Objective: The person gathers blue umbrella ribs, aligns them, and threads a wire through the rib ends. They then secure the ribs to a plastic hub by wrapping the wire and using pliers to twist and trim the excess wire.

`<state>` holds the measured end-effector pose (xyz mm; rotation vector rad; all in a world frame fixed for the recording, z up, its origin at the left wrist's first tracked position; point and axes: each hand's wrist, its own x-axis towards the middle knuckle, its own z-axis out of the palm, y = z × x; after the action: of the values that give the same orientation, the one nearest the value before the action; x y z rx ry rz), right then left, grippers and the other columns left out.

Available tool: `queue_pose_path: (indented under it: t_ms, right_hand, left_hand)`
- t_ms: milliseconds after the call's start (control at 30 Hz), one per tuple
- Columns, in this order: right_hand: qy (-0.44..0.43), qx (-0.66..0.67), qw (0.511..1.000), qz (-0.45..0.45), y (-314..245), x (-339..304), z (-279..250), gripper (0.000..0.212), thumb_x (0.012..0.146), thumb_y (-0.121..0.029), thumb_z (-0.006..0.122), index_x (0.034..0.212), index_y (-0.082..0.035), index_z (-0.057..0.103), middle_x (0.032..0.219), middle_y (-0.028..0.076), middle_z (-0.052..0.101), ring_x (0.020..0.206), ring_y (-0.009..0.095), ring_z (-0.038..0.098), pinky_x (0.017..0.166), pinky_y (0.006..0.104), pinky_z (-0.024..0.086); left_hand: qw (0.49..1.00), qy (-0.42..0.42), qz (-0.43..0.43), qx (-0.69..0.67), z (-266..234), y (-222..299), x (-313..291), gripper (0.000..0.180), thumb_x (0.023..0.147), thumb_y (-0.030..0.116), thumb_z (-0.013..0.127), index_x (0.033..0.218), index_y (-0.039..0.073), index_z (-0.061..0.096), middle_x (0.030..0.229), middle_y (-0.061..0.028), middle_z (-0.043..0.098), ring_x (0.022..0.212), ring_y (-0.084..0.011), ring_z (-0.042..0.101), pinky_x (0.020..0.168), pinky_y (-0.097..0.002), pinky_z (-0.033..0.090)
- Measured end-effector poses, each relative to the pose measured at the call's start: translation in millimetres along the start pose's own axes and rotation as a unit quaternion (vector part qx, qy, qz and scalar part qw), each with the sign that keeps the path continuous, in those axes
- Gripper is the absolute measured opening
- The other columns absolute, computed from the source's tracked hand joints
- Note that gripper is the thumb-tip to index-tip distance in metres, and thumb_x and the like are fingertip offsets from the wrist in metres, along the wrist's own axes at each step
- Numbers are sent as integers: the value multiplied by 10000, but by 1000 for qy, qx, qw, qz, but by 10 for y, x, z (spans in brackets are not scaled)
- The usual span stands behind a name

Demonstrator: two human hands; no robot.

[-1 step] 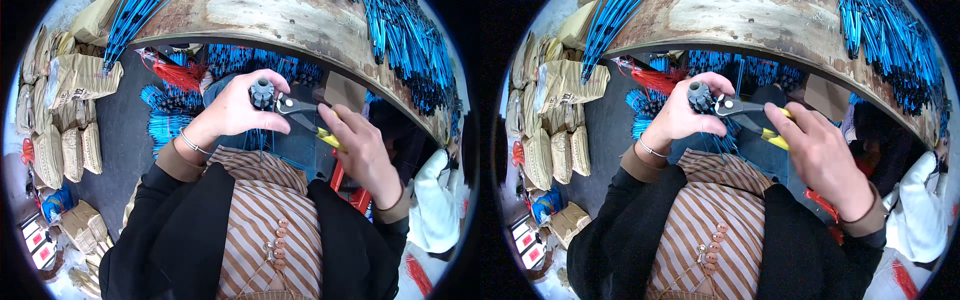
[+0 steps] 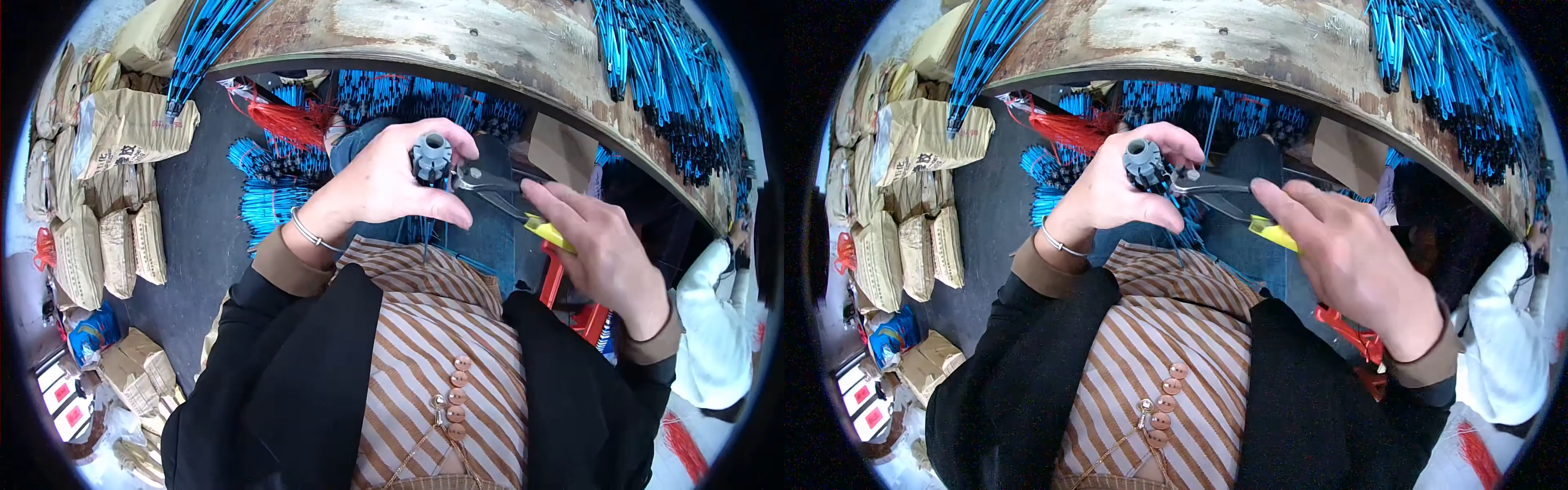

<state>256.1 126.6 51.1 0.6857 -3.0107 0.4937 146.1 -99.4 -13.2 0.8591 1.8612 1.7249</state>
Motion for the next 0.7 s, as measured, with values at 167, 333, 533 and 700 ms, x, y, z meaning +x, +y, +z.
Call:
queue_pose_path:
  t_ms: [167, 333, 533, 700]
  right_hand:
    - [-407, 502, 726, 234, 236, -27, -92, 532, 737, -3, 674, 1235, 7, 487, 1023, 161, 564, 709, 221, 581, 593, 286, 470]
    - [-329, 681, 631, 175, 235, -169, 318, 584, 716, -10, 686, 1251, 9, 453, 898, 126, 621, 636, 196, 587, 551, 279, 466]
    - [-297, 509, 780, 211, 270, -111, 7, 708, 688, -13, 721, 1304, 19, 374, 795, 102, 615, 579, 194, 566, 535, 254, 462]
    - [-368, 570, 694, 242, 279, -204, 171, 782, 663, -27, 754, 1325, 27, 342, 765, 93, 596, 559, 187, 543, 526, 234, 451]
  left_hand:
    - [992, -126, 17, -26, 49, 81, 30, 473, 522, 89, 833, 941, 11, 628, 775, -42, 631, 663, -128, 535, 648, -242, 443]
    - [987, -157, -7, -28, 64, 47, 46, 469, 507, 101, 841, 926, 18, 645, 764, -44, 629, 647, -132, 532, 645, -247, 445]
    - [999, -34, -14, 17, 131, 109, 40, 418, 522, 99, 835, 890, 18, 653, 749, -47, 631, 628, -133, 530, 635, -252, 446]
    - [993, -116, -10, 8, 90, 125, 73, 382, 543, 92, 825, 875, 21, 649, 762, -48, 634, 636, -132, 537, 644, -251, 449]
